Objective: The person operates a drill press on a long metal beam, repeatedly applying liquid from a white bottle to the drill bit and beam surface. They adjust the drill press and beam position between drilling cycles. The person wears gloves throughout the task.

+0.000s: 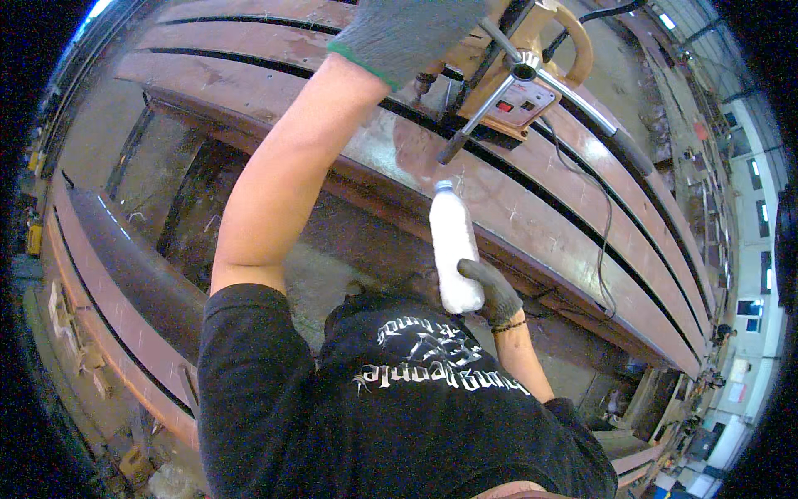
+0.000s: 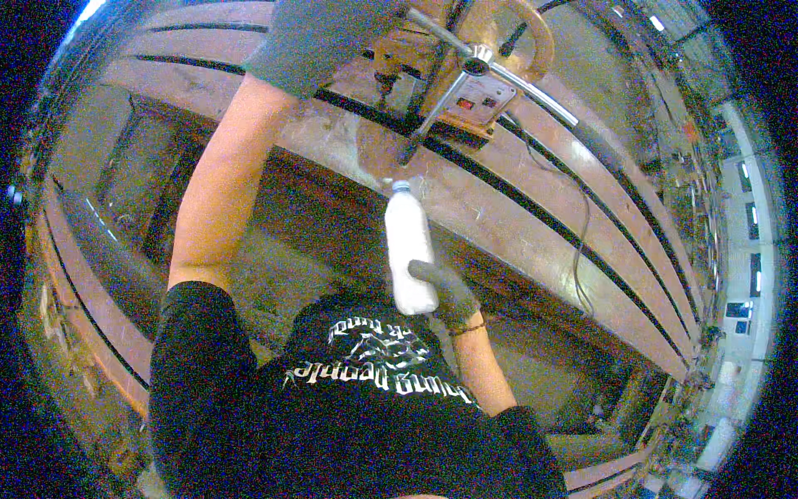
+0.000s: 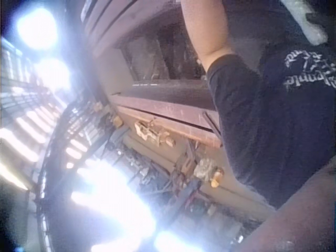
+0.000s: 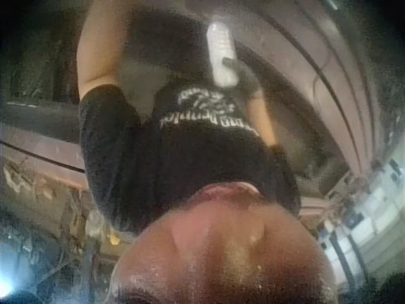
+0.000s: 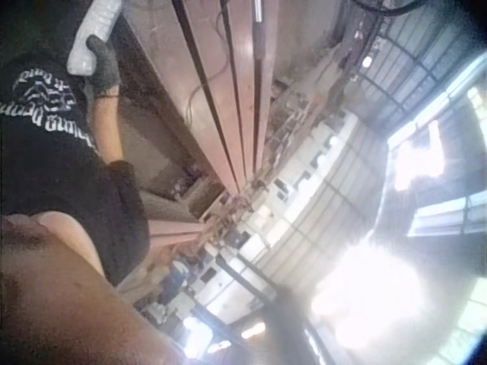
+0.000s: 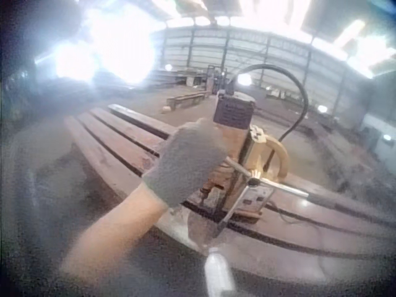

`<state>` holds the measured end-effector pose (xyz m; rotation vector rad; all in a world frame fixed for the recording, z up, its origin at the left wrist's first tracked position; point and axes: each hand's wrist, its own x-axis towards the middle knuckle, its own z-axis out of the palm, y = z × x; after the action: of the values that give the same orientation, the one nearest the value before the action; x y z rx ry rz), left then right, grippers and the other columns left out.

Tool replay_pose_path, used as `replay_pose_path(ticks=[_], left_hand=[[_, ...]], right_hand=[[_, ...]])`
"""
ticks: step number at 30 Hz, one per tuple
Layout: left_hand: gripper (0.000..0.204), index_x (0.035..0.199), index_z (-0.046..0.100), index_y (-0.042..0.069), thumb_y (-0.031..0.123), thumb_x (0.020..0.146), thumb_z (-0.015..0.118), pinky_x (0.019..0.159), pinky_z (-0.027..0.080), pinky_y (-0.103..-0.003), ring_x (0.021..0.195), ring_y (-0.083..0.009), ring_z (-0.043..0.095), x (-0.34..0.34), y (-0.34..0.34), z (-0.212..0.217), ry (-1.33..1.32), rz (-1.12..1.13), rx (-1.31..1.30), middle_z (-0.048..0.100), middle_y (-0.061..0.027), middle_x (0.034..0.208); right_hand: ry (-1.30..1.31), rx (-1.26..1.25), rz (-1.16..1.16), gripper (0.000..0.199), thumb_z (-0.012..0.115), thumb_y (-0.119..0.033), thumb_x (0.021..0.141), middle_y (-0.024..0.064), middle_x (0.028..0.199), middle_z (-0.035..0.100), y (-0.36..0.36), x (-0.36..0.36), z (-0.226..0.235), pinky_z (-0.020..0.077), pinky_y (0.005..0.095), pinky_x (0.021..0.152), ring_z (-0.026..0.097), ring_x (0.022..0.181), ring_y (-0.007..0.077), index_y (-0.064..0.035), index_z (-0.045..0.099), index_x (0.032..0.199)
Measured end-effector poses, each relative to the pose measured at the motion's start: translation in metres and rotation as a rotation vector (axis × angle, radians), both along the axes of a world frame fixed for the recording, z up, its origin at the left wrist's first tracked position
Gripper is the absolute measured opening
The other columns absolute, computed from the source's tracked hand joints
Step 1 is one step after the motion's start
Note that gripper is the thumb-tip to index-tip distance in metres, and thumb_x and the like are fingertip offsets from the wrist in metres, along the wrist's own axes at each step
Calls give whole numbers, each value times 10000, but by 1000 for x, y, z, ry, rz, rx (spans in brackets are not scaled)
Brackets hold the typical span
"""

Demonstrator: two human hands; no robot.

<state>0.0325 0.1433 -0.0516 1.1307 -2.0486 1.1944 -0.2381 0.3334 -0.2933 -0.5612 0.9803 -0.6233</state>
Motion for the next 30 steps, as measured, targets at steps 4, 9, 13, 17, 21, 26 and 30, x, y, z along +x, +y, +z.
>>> replay_pose_path(ticks=[4, 9, 13, 17, 21, 26, 30], left_hand=[[83, 746, 674, 45, 102, 806, 675, 607, 578, -389, 684, -272, 688, -2, -4, -6, 152, -100, -69, 633, -127, 700], [106, 775, 699, 23, 121, 806, 672, 652, 577, -381, 741, -282, 696, -2, -3, -7, 293, -243, -75, 646, -143, 729], [134, 804, 725, -2, 121, 811, 674, 667, 574, -400, 765, -303, 696, 4, -8, -6, 189, -235, 54, 664, -165, 773], [140, 800, 736, -8, 121, 805, 682, 686, 573, -407, 785, -304, 697, 2, -12, -11, 299, -321, 15, 668, -159, 769], [143, 803, 750, 2, 127, 804, 680, 692, 568, -402, 816, -293, 695, 0, -16, -15, 337, -374, 29, 675, -147, 760], [141, 818, 766, 31, 137, 807, 675, 686, 557, -380, 855, -280, 685, -1, -16, -12, 107, -188, 36, 703, -128, 794], [141, 817, 767, 37, 145, 805, 678, 692, 560, -388, 845, -285, 683, 0, -8, -9, 195, -157, 74, 712, -128, 799]], right_hand=[[-38, 25, -12, 590, 736, -324, 911, 120, 1087, 706, -8, 36, 0, 609, 354, 782, 717, 872, 223, 21, 550, 1352], [-55, 20, -113, 471, 747, -246, 916, 53, 1065, 694, -3, 77, 23, 583, 329, 759, 690, 869, 187, -45, 584, 1310], [15, 36, -120, 467, 755, -263, 909, 48, 1043, 695, 2, 93, 23, 578, 323, 747, 689, 867, 181, -50, 595, 1293], [25, -11, -121, 532, 757, -312, 911, 105, 1066, 705, 9, 103, 22, 604, 346, 782, 712, 889, 213, 14, 589, 1297], [33, -62, -151, 554, 759, -314, 910, 98, 1085, 701, 16, 110, 22, 602, 345, 778, 708, 891, 207, 9, 577, 1321], [71, -45, -209, 481, 761, -267, 911, 54, 1036, 699, 21, 116, 25, 570, 319, 730, 681, 837, 177, -40, 602, 1304], [66, -67, -168, 469, 764, -257, 914, 50, 1034, 702, 19, 114, 26, 574, 317, 723, 686, 839, 174, -41, 604, 1298]])
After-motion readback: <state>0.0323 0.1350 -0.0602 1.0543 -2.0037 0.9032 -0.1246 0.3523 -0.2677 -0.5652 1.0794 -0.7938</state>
